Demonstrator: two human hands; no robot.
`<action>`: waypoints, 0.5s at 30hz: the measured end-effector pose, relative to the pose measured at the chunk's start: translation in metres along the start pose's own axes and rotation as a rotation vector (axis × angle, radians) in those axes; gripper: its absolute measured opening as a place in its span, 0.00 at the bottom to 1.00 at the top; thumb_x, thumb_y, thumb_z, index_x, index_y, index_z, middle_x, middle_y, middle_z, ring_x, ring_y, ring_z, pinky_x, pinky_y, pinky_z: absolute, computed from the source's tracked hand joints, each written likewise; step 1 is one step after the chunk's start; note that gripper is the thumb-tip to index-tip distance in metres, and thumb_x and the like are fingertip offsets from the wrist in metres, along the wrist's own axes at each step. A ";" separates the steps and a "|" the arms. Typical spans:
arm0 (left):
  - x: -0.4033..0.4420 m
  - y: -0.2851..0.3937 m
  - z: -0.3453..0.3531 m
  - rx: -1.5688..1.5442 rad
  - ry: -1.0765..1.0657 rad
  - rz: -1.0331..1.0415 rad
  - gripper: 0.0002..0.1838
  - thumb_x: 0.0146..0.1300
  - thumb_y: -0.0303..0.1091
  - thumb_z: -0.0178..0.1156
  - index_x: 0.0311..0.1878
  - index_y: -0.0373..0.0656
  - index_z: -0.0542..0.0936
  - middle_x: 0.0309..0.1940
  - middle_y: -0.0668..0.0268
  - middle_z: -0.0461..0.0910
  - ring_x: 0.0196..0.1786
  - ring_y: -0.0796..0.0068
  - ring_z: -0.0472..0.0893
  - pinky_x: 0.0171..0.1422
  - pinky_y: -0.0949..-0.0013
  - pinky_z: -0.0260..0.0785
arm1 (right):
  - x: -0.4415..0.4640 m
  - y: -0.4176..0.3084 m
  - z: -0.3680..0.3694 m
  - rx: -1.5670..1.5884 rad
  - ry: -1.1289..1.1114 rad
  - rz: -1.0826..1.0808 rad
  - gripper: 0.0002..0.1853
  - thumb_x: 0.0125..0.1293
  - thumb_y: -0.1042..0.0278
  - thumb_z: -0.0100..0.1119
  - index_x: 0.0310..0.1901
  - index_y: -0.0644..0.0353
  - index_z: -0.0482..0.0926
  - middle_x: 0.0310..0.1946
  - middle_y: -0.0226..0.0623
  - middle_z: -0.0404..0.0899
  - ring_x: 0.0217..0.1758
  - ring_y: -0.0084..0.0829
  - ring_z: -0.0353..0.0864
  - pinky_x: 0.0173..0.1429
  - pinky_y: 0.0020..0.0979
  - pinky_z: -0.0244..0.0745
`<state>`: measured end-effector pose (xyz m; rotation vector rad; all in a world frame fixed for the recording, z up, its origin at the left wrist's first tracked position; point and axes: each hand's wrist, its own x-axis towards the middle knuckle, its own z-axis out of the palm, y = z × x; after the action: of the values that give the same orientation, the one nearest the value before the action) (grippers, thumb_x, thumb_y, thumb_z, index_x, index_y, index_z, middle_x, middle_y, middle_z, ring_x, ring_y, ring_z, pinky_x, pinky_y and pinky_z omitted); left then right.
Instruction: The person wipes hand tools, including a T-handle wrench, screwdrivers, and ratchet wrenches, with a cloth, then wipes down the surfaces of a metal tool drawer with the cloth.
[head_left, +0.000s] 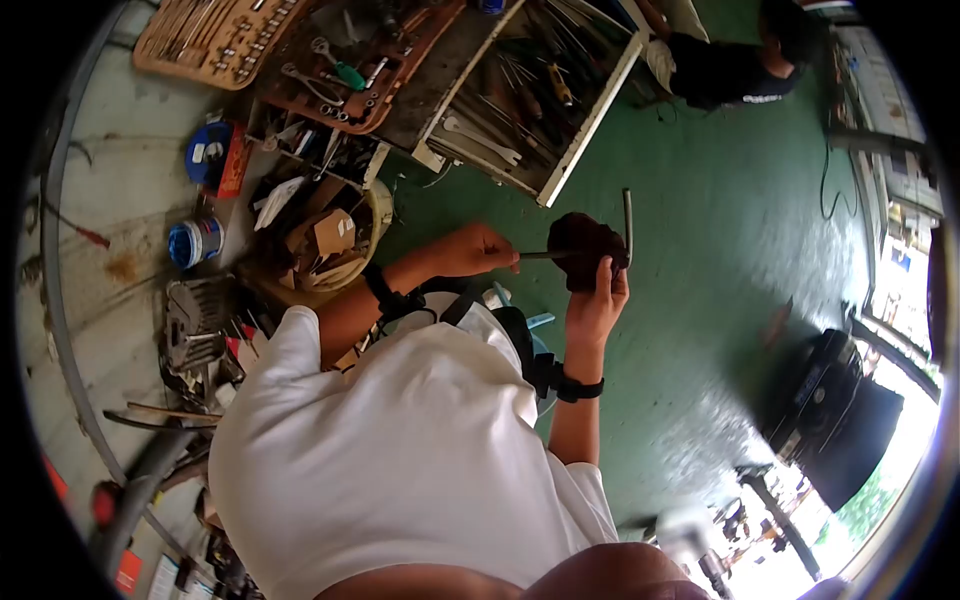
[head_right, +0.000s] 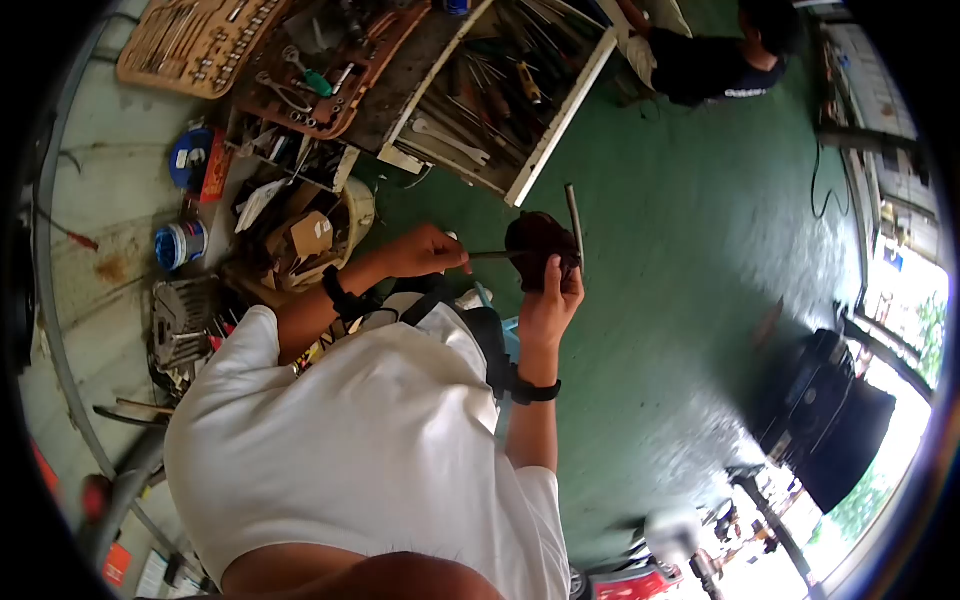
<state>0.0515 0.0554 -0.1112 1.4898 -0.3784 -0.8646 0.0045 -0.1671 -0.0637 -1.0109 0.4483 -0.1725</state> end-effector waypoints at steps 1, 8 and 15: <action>-0.005 0.003 0.000 -0.017 0.006 0.000 0.16 0.73 0.41 0.56 0.38 0.41 0.86 0.18 0.75 0.73 0.23 0.86 0.68 0.27 0.75 0.58 | 0.001 -0.001 0.003 0.020 0.012 0.019 0.14 0.73 0.69 0.55 0.55 0.67 0.76 0.50 0.40 0.81 0.53 0.33 0.80 0.61 0.37 0.75; -0.023 0.019 0.020 0.317 0.155 0.163 0.15 0.72 0.42 0.57 0.47 0.40 0.82 0.24 0.57 0.80 0.23 0.67 0.75 0.30 0.65 0.66 | 0.010 0.004 0.017 0.204 0.216 0.001 0.24 0.73 0.70 0.53 0.67 0.65 0.65 0.66 0.49 0.67 0.66 0.46 0.71 0.68 0.41 0.70; -0.033 0.048 0.034 0.244 0.326 0.236 0.13 0.70 0.40 0.60 0.43 0.38 0.82 0.24 0.50 0.78 0.25 0.50 0.75 0.30 0.60 0.67 | 0.001 -0.017 0.035 -0.989 0.312 -0.426 0.15 0.72 0.64 0.57 0.49 0.69 0.80 0.42 0.47 0.84 0.48 0.33 0.82 0.55 0.32 0.77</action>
<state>0.0178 0.0480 -0.0529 1.7374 -0.4167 -0.3888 0.0216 -0.1490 -0.0336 -2.0675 0.6124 -0.5252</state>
